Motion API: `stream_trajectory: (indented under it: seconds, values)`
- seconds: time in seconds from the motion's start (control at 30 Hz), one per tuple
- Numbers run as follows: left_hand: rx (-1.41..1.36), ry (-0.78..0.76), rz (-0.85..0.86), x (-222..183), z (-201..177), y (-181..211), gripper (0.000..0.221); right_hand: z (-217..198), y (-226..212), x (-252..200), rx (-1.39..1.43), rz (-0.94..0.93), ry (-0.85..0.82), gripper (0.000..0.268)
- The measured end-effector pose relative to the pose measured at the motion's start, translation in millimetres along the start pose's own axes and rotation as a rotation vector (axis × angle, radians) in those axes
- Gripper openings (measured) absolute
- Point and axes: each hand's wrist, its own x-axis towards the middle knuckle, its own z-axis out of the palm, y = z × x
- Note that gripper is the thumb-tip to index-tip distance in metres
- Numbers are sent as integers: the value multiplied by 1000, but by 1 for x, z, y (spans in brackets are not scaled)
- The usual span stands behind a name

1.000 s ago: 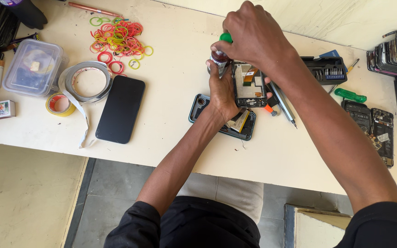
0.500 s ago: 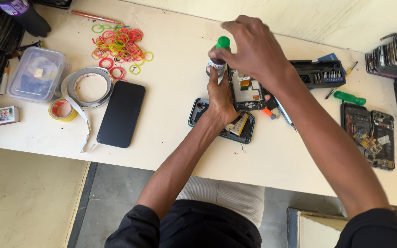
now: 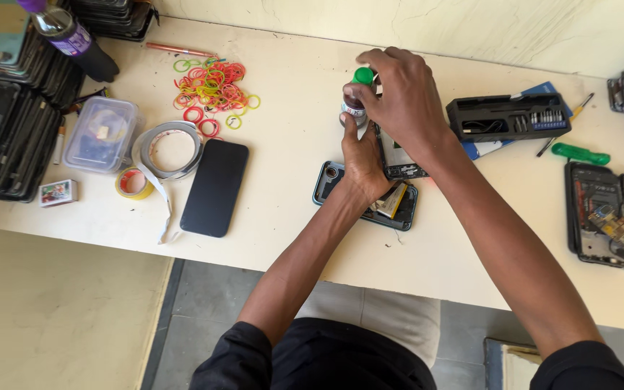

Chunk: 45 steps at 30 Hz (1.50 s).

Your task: The person repairs a mobile phone by using tweezers and a metal tool to adjust internal cables and components, and applies liquid from a bottle cap to the assembly.

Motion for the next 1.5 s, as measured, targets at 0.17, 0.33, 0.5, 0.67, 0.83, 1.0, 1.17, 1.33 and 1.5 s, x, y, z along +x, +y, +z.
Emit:
stream_trajectory:
  seconds: [0.17, 0.33, 0.5, 0.67, 0.83, 1.0, 1.17, 1.33, 1.5]
  values:
    - [-37, -42, -1, 0, -2, -1, 107, -6, -4, -3, 211, -150, 95, 33]
    - [-37, -50, 8, -1, -1, 0, 109, -9, 0, -6, 236, -94, 113, 35]
    - [-157, -326, 3, -10, -1, -2, 117, -44, 31, -23, 531, 145, 199, 26]
    - [-82, -228, -36, -20, 13, -9, 105, -80, 63, -64, 348, 218, 219, 25]
    - [-40, -311, -31, -26, 20, -16, 87, -84, 79, -106, 380, 518, 139, 19]
    - [68, -245, -101, -28, 27, -11, 63, -83, 80, -135, 175, 703, -137, 15]
    - [266, -209, -87, -38, 38, -2, 38, -58, 59, -144, 63, 354, -197, 21]
    - [334, -232, -33, -53, 57, 15, 35, -61, 50, -144, 14, 516, -269, 7]
    - [538, -124, -13, -68, 70, 37, 39, -66, 53, -142, 29, 560, -125, 9]
